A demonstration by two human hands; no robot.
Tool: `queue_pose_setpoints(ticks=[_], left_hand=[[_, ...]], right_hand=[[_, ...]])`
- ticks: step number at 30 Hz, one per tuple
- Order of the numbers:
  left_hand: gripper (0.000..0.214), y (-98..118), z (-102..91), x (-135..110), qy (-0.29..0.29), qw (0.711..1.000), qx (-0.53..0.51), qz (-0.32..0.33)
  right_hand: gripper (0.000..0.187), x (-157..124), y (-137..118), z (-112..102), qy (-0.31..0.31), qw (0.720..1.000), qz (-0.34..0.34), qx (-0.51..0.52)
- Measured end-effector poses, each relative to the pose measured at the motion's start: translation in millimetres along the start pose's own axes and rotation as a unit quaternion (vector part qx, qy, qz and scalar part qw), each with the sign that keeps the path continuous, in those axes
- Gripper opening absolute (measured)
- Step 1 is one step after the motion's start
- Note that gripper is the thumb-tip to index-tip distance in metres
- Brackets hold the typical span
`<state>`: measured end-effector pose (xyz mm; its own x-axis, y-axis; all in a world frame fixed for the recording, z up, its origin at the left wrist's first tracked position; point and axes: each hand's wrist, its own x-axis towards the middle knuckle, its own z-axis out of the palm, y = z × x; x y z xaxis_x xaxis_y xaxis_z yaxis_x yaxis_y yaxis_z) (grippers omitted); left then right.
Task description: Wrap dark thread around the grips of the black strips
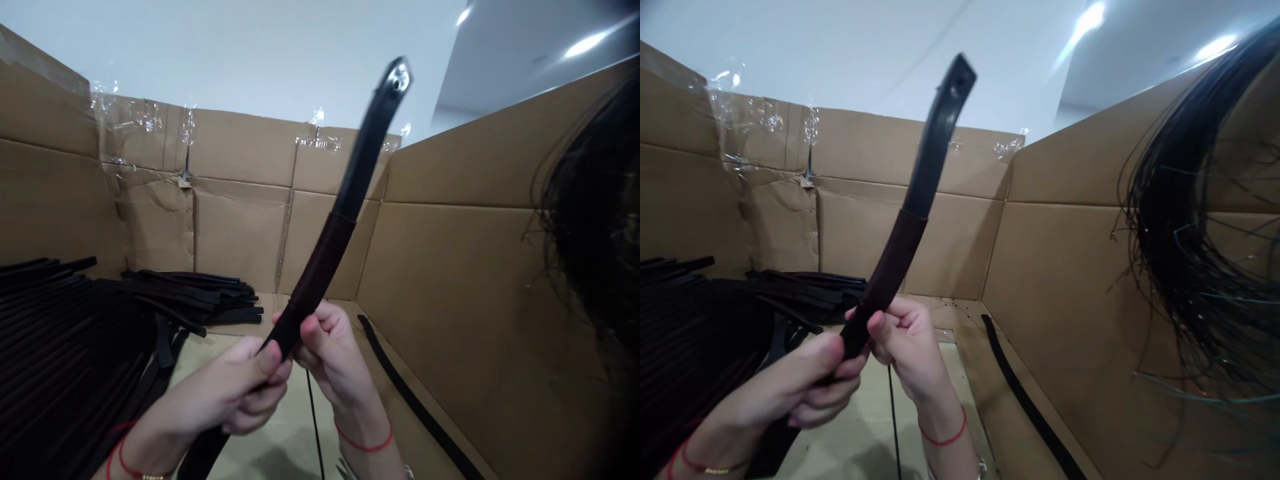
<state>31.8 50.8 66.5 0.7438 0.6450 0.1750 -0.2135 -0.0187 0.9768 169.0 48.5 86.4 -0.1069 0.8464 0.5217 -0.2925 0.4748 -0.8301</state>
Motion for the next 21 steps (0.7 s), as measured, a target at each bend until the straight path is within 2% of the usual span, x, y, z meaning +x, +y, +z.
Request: queue_pose_setpoints(ticks=[1,2,3,4,5,6,7,8,9,10,11,13,14,15,17,18,19,21], left_hand=[[0.059,0.9,-1.6,-0.3,-0.038,0.999,-0.018,-0.02],[0.057,1.4,-3.0,0.0,-0.027,0.999,-0.011,-0.017],[0.053,1.6,-3.9,0.6,0.035,0.999,0.022,0.009],[0.047,1.5,-4.0,1.1,0.125,0.989,0.067,0.048],[0.043,1.5,-3.4,1.4,0.202,0.97,0.106,0.078],[0.042,1.6,-2.4,1.2,0.237,0.96,0.122,0.084],[0.045,1.9,-1.3,0.6,0.227,0.965,0.113,0.064],[0.051,2.4,-0.2,-0.4,0.18,0.979,0.088,0.03],[0.056,3.1,0.6,-1.4,0.124,0.99,0.063,0.004],[0.059,3.9,1.1,-2.3,0.089,0.995,0.053,-0.004],[0.059,4.5,1.3,-2.8,0.094,0.993,0.063,0.012],[0.054,5.2,1.1,-3.2,0.169,0.978,0.1,0.072],[0.051,5.2,0.8,-3.0,0.185,0.976,0.095,0.072],[0.051,4.9,0.4,-2.6,0.166,0.983,0.067,0.045],[0.055,3.5,-0.3,-0.9,0.058,0.998,-0.019,-0.034],[0.058,2.7,-0.4,0.3,0.02,0.997,-0.047,-0.054],[0.058,1.8,-0.4,1.5,0.021,0.997,-0.054,-0.048],[0.053,0.5,-0.2,2.7,0.123,0.992,-0.024,0.017]], right_hand=[[0.041,0.1,-0.6,1.4,-0.004,1.0,-0.003,-0.015],[0.041,0.3,-0.8,2.9,0.017,0.999,-0.017,-0.036],[0.041,0.7,-0.6,4.1,0.055,0.996,-0.038,-0.055],[0.039,1.4,-0.1,4.7,0.087,0.993,-0.055,-0.063],[0.037,2.2,0.8,4.7,0.093,0.993,-0.052,-0.056],[0.037,3.0,1.7,4.0,0.069,0.997,-0.032,-0.034],[0.039,3.7,2.7,2.7,0.027,1.0,-0.002,-0.004],[0.041,4.3,3.6,1.2,-0.01,0.999,0.021,0.025],[0.042,4.7,4.3,-0.2,-0.027,0.998,0.03,0.042],[0.041,5.0,4.8,-1.2,-0.017,0.999,0.022,0.044],[0.038,5.1,5.0,-1.6,0.018,0.999,0.002,0.034],[0.034,4.7,4.6,-1.0,0.093,0.995,-0.038,0.014],[0.036,4.4,3.9,-0.5,0.09,0.995,-0.034,0.014],[0.038,3.9,3.1,0.0,0.056,0.998,-0.014,0.02],[0.043,2.8,1.5,0.3,-0.027,0.999,0.024,0.026],[0.044,2.3,0.9,0.2,-0.033,0.999,0.023,0.016],[0.043,1.9,0.7,0.0,-0.009,1.0,0.007,-0.001],[0.041,1.0,0.9,-0.6,0.06,0.998,-0.03,-0.018]])
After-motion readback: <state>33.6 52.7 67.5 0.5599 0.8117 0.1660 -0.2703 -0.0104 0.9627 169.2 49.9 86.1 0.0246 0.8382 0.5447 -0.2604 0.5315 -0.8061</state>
